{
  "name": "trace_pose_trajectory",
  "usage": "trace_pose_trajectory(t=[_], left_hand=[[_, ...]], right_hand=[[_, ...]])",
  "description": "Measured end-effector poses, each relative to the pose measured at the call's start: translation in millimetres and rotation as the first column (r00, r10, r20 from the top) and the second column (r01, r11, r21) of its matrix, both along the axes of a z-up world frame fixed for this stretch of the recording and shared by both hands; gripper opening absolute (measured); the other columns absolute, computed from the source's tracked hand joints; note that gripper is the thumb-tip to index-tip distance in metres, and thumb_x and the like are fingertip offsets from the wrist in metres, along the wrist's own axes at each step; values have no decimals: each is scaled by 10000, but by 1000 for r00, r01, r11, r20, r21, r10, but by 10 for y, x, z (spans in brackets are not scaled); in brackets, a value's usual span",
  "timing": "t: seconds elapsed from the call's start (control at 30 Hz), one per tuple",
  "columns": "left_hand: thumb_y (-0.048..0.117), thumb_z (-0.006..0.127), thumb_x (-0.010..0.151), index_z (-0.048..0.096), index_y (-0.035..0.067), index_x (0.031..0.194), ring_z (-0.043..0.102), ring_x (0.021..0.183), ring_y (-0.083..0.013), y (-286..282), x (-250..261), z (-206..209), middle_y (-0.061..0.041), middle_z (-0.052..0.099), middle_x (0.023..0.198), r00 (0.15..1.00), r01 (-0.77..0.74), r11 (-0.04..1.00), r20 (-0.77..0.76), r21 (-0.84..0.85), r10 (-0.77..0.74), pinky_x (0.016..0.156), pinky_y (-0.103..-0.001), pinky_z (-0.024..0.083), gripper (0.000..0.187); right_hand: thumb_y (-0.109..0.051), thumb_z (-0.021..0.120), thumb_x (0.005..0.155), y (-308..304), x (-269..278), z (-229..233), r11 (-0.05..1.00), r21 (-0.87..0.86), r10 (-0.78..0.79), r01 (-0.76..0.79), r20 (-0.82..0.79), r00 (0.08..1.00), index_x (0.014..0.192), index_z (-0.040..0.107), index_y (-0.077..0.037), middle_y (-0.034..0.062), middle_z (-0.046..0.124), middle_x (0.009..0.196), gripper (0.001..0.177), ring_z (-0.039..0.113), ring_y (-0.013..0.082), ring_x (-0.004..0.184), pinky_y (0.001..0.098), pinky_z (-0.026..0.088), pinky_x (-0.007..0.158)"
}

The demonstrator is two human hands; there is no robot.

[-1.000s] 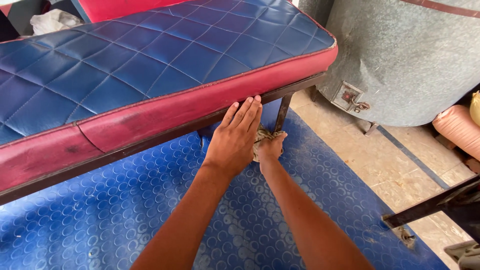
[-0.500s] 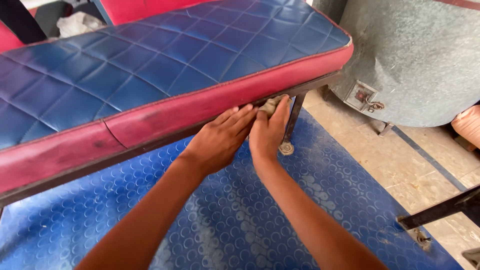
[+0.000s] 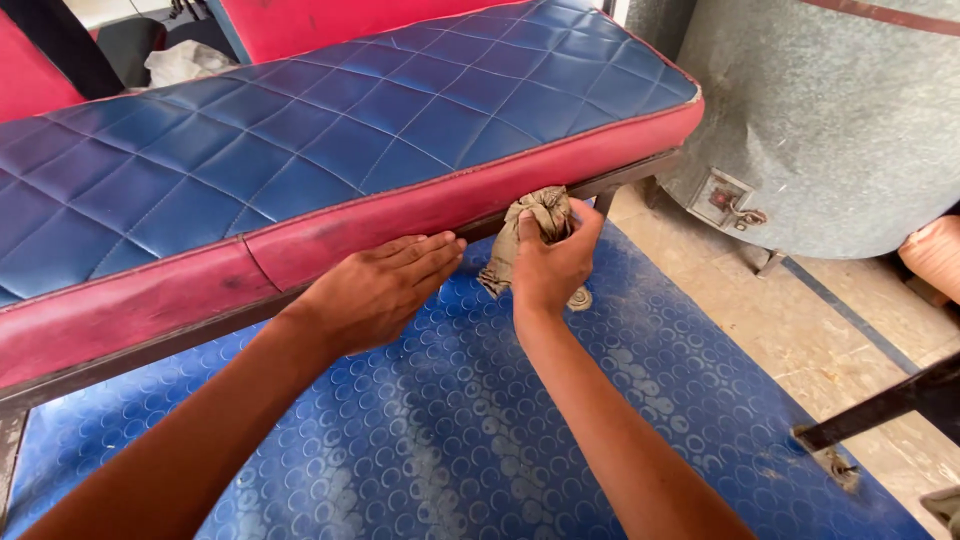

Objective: The recorder cleans the interior seats and floor of an auto-rickshaw using a cloth.

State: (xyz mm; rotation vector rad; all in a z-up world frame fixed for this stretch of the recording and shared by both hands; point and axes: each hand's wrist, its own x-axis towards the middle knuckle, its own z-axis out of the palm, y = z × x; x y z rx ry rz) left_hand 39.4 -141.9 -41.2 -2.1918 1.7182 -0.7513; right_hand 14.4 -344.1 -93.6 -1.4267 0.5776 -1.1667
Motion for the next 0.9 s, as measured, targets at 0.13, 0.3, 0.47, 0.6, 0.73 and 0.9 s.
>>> trace_pose_trajectory(t=[0.13,0.3,0.47,0.6,0.73,0.9], left_hand=[[170,521,922,476,-10,1454,435,1432,-242,166,-12,32,-118,468,1547,1000,-7,1000,-10,3,7,1184,-384,322,564],[178,529,902,502,-12,1420,446,1420,-244,142,-90,66,-121,484,1529,999,-44,999,5,27,44,1189,-391,329,552],[172,539,895,508,-18,1418,459,1411,-247,330,-62,21,-122,506,1504,999,-40,998,18,41,39,1151,-375,367,558],[131,544,879,495,-32,1449,461,1406,-242,529,-127,6,-116,508,1516,998,-55,997,33,48,53,1071,-329,432,595],[122,553,858,493,-10,1436,479,1397,-229,582,-181,68,-94,511,1514,991,-84,995,107,50,78,1081,-327,479,596],[24,591,822,543,14,1400,577,1289,-239,505,-189,148,-89,563,1436,996,-63,994,-72,-85,57,808,-303,601,580]], right_hand=[[-146,830,808,188,64,-83,999,-32,-8,8,-5,1000,1166,644,-78,125,700,1163,409,690,285,1078,390,526,971],[-101,837,796,635,-98,-98,964,-264,34,-23,37,999,1086,667,-64,129,632,1059,338,649,309,983,406,525,872],[-143,836,820,629,-161,-53,942,-288,178,-170,0,984,1089,663,-69,113,634,1051,328,659,279,952,393,537,841],[-179,889,785,479,-247,-117,851,-512,121,-120,-32,992,1072,680,-61,137,624,1057,375,627,300,958,415,506,849],[-178,877,784,370,-211,-141,825,-563,82,-36,56,995,1120,698,-59,146,613,1105,399,628,293,980,406,511,865],[-198,813,836,625,-177,-80,927,-341,152,-154,-32,988,1082,663,-61,104,637,998,319,648,251,875,378,525,777]])
